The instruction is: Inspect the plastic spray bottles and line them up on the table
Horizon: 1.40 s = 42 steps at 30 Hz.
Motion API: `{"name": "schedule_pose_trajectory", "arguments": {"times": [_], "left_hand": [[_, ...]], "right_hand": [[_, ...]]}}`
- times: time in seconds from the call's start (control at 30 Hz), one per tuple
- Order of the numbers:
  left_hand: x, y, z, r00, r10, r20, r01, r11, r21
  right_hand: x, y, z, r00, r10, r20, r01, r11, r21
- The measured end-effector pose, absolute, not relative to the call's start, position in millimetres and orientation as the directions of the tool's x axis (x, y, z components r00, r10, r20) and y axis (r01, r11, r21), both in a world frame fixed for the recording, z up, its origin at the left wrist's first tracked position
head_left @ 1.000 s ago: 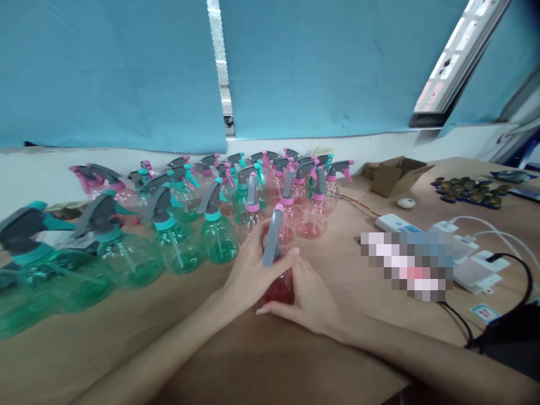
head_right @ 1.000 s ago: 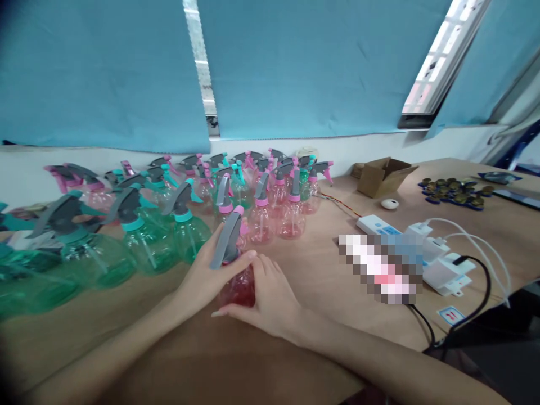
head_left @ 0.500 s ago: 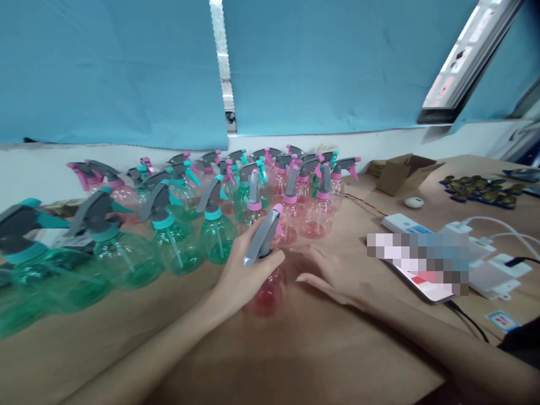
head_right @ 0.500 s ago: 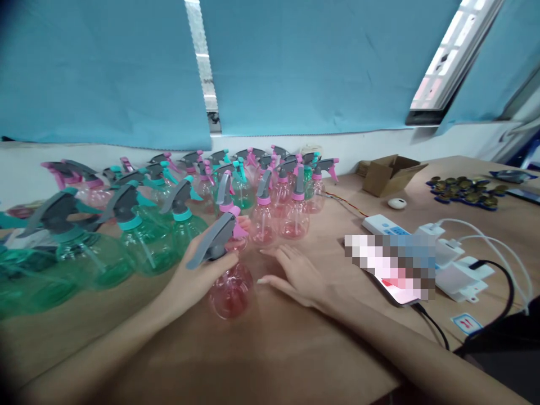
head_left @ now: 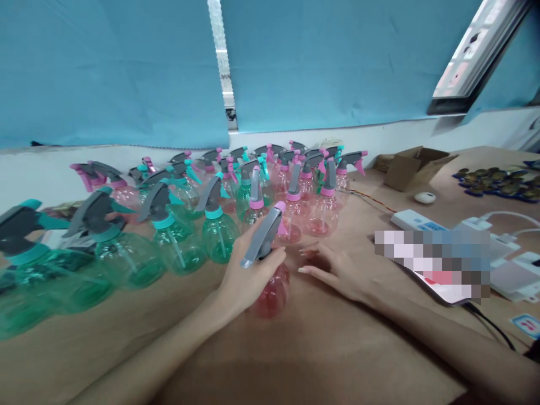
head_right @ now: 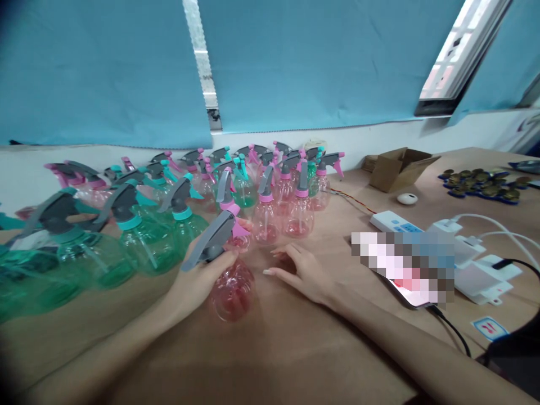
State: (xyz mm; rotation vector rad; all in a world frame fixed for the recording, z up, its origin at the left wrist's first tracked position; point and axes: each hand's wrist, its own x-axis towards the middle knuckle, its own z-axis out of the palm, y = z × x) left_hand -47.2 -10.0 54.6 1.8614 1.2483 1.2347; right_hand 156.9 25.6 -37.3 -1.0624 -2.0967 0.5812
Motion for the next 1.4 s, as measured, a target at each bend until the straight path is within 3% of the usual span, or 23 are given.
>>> {"name": "schedule_pose_trajectory", "arguments": {"times": [0.37,0.73,1.13,1.3,1.4], "left_hand": [[-45.7,-10.9,59.2,0.11,0.902,0.417,0.403,-0.424,0.811],[-47.0,-10.6,56.1,0.127,0.921,0.368,0.335,-0.389,0.858],[-46.0,-7.0,55.6,0.126,0.934,0.333,0.414,-0.355,0.838],[-48.4,-7.6,60.2,0.157,0.92,0.36,0.55,-0.384,0.742],[-49.1,-6.2,56.3,0.161,0.905,0.394,0.536,-0.415,0.735]], "right_hand": [[156.4,25.7,-40.6,-0.378,0.858,0.346,0.425,0.493,-0.759],[156.1,27.0,-42.4,-0.379,0.86,0.341,0.424,0.489,-0.762],[156.0,23.9,-35.9,-0.431,0.827,0.362,0.432,0.541,-0.722],[156.7,23.8,-35.4,-0.44,0.822,0.362,0.446,0.55,-0.706],[157.4,23.9,-35.1,-0.453,0.809,0.376,0.461,0.573,-0.678]]}}
